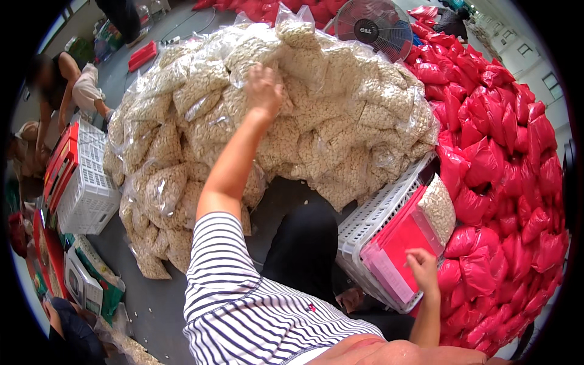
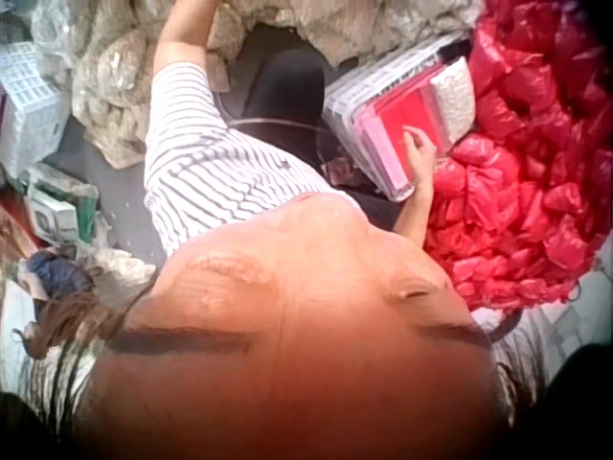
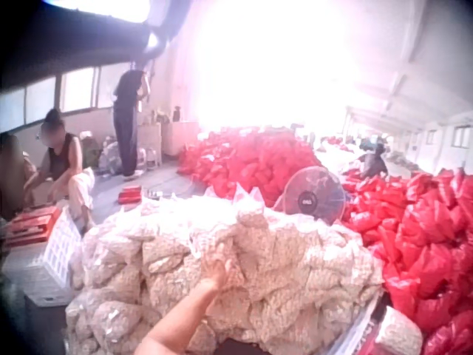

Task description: The person sorts peeled garlic cloves from a large pile on the floor into smaller pink and clear plastic bags.

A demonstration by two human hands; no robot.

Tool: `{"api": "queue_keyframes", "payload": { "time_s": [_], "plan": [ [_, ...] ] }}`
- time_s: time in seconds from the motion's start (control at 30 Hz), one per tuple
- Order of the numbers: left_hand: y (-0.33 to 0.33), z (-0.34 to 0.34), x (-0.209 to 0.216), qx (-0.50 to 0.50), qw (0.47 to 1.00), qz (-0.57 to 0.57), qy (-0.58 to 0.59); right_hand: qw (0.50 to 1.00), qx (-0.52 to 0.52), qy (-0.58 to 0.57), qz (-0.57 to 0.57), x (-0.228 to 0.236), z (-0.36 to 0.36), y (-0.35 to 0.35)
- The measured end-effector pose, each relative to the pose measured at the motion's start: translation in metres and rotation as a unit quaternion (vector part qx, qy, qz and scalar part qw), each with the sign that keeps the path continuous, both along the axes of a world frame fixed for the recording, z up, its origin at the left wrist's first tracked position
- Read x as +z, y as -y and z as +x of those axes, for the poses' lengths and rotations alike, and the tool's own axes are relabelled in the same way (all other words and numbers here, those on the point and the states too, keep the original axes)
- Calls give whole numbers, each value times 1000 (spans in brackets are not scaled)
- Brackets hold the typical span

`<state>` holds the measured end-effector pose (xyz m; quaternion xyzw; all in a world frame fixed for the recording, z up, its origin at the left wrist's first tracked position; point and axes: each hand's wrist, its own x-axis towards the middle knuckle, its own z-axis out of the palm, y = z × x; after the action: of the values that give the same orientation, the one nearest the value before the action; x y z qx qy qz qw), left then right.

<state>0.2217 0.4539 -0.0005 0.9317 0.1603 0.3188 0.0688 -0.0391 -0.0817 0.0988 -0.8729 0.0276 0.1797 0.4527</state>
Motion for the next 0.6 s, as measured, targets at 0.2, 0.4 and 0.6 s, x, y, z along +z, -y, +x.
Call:
{"api": "queue_keyframes", "payload": {
  "time_s": [0.2, 0.4, 0.6],
  "plan": [
    [-76, 64, -8, 18, 987, -92, -128, 989, -115, 1, 98, -41, -62, 35],
    [-83, 81, 3, -31, 986, 4, -165, 961, -236, -5, 145, -69, -103, 62],
    [24, 25, 121, -125, 989, 50, 64, 929, -215, -126, 274, -76, -104, 44]
  ]
}}
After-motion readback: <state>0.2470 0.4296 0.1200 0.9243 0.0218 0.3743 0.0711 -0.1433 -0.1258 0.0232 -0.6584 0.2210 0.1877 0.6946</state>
